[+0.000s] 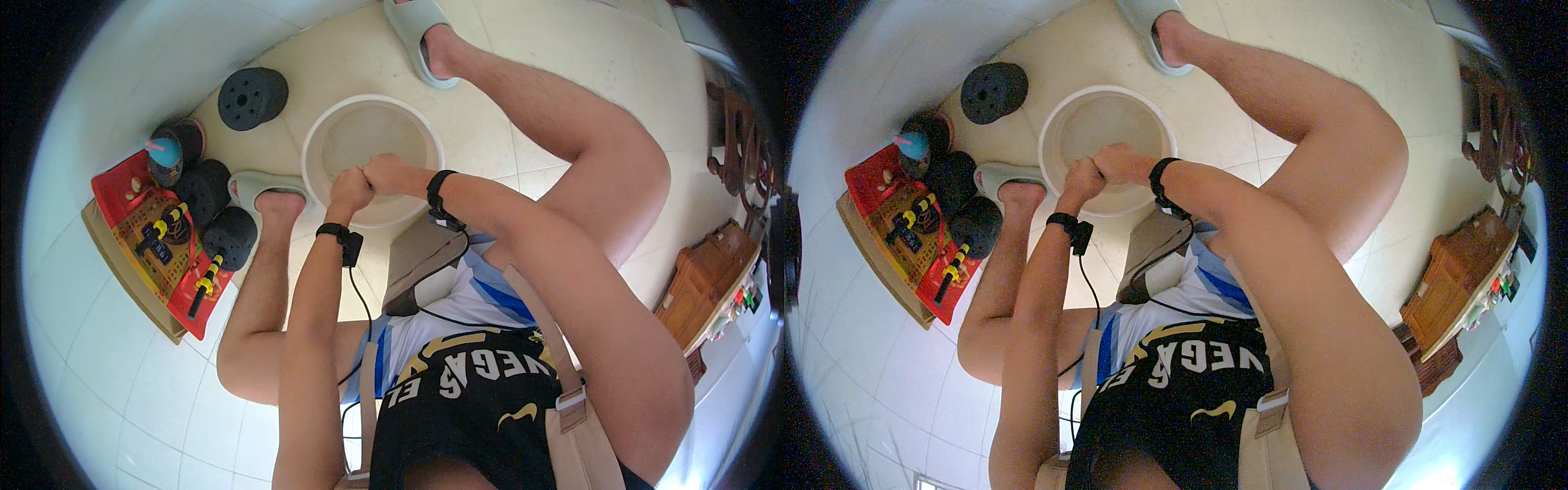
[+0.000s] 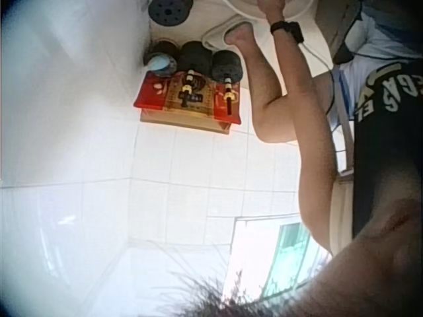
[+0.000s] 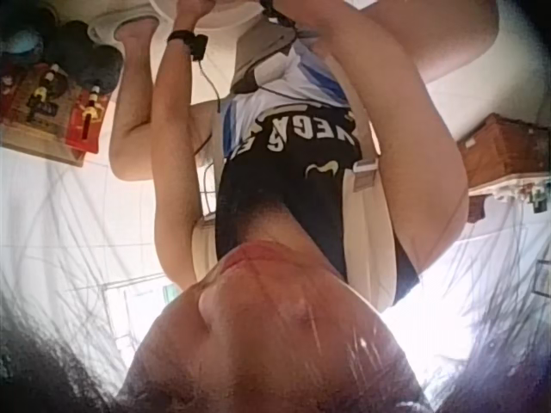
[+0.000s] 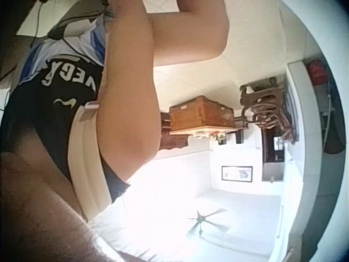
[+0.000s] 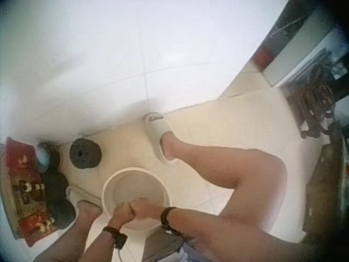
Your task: Clean the surface and edges of a wooden chair using a damp cloth.
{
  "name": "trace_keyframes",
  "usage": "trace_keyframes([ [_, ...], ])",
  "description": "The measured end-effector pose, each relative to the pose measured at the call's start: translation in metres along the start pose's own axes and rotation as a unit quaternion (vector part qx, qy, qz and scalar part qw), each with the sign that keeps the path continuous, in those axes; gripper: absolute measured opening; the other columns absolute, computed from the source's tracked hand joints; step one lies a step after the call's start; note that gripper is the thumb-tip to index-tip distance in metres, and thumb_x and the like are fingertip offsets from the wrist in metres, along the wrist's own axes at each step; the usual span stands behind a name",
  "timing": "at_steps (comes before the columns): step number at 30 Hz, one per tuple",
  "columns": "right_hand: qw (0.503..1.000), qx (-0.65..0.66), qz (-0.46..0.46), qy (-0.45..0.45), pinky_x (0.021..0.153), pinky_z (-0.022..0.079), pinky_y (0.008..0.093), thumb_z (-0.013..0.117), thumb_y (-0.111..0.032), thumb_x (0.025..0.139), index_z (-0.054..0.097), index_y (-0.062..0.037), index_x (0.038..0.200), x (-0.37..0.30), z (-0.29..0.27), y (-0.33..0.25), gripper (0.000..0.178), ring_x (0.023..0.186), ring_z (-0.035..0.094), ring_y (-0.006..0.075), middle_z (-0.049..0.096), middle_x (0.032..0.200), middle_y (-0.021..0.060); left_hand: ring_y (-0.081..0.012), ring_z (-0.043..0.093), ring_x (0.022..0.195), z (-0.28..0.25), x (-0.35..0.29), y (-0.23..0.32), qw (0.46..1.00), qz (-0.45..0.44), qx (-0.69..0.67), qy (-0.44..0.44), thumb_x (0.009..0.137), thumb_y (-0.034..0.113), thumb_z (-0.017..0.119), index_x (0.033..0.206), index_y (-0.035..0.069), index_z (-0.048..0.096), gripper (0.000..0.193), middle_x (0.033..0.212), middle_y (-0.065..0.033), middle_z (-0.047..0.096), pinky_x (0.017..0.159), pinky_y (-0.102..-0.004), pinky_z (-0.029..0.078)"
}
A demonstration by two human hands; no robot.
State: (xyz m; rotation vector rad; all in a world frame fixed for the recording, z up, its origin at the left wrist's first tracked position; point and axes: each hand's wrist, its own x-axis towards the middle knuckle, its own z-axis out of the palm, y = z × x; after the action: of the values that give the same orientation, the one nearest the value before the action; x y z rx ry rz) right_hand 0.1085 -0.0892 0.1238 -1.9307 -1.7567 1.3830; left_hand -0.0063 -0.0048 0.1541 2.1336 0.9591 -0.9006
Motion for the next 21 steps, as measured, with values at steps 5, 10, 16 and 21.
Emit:
trace_keyframes([
  [5,0.995,-0.062,-0.068,0.03,0.071,0.059,0.0508,0.067,-0.017,0.081,0.076,-0.0015,0.082,-0.001,0.01,0.017,0.018,0.079,0.074,0.0404,0.074,0.084,0.0216,-0.0439,0.071,0.101,0.007,0.005,0.008,1.0,-0.021,-0.022,-0.001,0.082,0.018,0.072,0.095,-0.001,0.076,0.024,0.101,-0.0273,0.073,0.087,-0.0512,0.057],
  [10,0.992,-0.097,-0.077,0.032,0.07,0.059,0.0494,0.067,-0.017,0.08,0.076,-0.0029,0.082,0.0,0.014,0.021,0.017,0.078,0.074,0.0382,0.075,0.084,0.0206,-0.0478,0.068,0.104,0.005,0.005,0.009,0.998,-0.022,-0.038,-0.035,0.083,0.021,0.072,0.105,-0.006,0.069,0.035,0.11,-0.032,0.07,0.092,-0.0521,0.055],
  [16,0.989,-0.115,-0.085,0.03,0.068,0.059,0.0487,0.067,-0.018,0.081,0.076,-0.0041,0.081,-0.008,0.012,0.015,0.016,0.077,0.075,0.0363,0.075,0.083,0.0199,-0.0452,0.07,0.1,0.03,0.01,-0.005,0.999,-0.02,-0.032,0.011,0.08,0.018,0.072,0.095,-0.001,0.075,0.024,0.1,-0.0286,0.072,0.088,-0.0515,0.056],
  [21,0.988,-0.148,-0.024,0.047,0.068,0.058,0.0478,0.071,-0.022,0.079,0.076,-0.008,0.078,-0.007,0.01,0.008,0.015,0.075,0.073,0.0361,0.075,0.081,0.0171,-0.046,0.07,0.092,0.042,0.012,-0.014,0.995,0.027,-0.06,0.069,0.081,0.03,0.078,0.097,0.001,0.075,0.033,0.095,-0.028,0.072,0.081,-0.0526,0.056],
])
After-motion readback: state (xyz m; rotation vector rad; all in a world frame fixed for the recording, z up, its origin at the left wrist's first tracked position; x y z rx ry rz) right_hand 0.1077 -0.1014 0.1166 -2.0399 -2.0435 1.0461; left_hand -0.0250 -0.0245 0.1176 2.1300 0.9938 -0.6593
